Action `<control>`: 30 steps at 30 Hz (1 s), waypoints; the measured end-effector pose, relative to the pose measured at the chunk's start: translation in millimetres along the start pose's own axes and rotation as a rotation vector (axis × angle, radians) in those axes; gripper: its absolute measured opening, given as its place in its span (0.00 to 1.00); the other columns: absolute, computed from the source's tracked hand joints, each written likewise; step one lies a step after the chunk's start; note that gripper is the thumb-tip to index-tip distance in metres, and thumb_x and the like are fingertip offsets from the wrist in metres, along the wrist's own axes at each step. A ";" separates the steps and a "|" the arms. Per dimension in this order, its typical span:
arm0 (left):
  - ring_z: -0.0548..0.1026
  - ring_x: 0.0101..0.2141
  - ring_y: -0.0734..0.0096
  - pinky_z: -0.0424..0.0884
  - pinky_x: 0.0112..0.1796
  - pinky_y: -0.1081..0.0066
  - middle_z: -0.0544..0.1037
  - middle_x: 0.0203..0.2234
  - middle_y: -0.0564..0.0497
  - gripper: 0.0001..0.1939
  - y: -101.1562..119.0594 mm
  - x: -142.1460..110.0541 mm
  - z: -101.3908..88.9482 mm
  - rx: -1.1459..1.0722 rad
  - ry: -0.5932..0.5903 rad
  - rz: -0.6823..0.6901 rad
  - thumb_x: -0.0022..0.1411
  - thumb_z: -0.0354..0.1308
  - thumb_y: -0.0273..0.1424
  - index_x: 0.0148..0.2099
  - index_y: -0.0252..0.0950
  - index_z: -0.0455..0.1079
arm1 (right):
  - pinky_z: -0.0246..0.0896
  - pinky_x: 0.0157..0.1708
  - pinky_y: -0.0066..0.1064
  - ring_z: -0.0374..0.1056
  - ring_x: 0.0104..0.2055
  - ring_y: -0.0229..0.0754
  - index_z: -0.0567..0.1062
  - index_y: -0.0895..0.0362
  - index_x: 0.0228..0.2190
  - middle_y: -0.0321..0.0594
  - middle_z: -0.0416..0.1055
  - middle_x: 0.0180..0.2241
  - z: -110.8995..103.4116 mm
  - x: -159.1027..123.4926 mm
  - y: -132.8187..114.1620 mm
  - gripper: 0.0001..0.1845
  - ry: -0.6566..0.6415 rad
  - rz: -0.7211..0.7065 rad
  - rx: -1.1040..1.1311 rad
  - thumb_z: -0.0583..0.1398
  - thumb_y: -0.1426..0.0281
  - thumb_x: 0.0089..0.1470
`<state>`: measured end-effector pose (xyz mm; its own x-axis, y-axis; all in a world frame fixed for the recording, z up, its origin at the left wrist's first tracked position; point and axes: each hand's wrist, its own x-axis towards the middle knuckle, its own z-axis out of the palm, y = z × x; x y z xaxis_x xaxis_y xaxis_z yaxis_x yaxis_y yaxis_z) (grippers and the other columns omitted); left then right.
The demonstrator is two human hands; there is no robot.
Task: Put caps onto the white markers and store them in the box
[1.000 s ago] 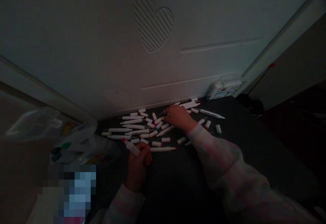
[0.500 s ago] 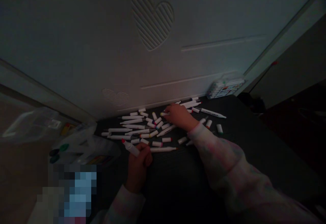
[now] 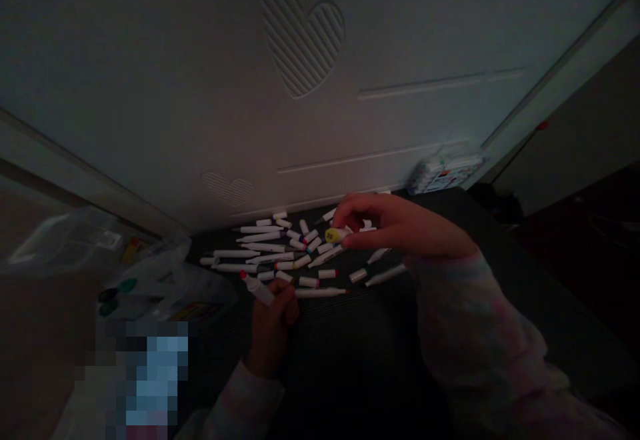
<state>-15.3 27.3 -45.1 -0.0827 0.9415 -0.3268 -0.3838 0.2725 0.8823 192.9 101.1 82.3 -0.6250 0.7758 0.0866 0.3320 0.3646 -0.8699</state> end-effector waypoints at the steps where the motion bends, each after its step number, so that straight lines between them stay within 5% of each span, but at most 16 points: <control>1: 0.51 0.12 0.85 0.47 0.15 0.79 0.54 0.08 0.63 0.14 -0.1 0.2 0.3 0.000 0.000 0.001 0.44 0.60 0.33 0.19 0.35 0.58 | 0.55 0.32 0.26 0.59 0.31 0.34 0.71 0.60 0.33 0.34 0.65 0.29 -1.2 -3.0 -3.5 0.10 -0.031 -0.015 0.031 0.62 0.67 0.49; 11: 0.52 0.12 0.85 0.47 0.15 0.79 0.55 0.08 0.62 0.13 -0.2 -0.8 -1.5 0.012 0.005 0.016 0.46 0.60 0.33 0.19 0.35 0.58 | 0.57 0.34 0.26 0.61 0.33 0.34 0.70 0.60 0.33 0.36 0.66 0.31 -6.4 -19.7 -16.6 0.09 -0.134 -0.097 0.052 0.61 0.69 0.49; 21: 0.52 0.11 0.85 0.47 0.15 0.79 0.55 0.08 0.62 0.13 1.0 -0.2 1.4 0.006 0.003 0.013 0.44 0.61 0.33 0.19 0.35 0.58 | 0.58 0.33 0.27 0.66 0.34 0.38 0.72 0.59 0.39 0.39 0.71 0.34 1.2 -3.6 19.0 0.13 -0.163 0.187 -0.518 0.56 0.71 0.50; 30: 0.52 0.12 0.85 0.47 0.15 0.79 0.55 0.08 0.62 0.14 1.4 -0.4 1.4 0.010 0.000 0.020 0.44 0.61 0.33 0.18 0.35 0.58 | 0.60 0.42 0.31 0.68 0.44 0.46 0.76 0.55 0.41 0.45 0.72 0.44 20.4 10.5 43.1 0.19 -0.302 0.293 -0.667 0.55 0.75 0.46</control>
<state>-14.5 27.6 -43.3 -0.0903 0.9466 -0.3095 -0.3729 0.2560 0.8919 186.2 114.4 35.8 -0.5796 0.7493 -0.3202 0.8069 0.4730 -0.3538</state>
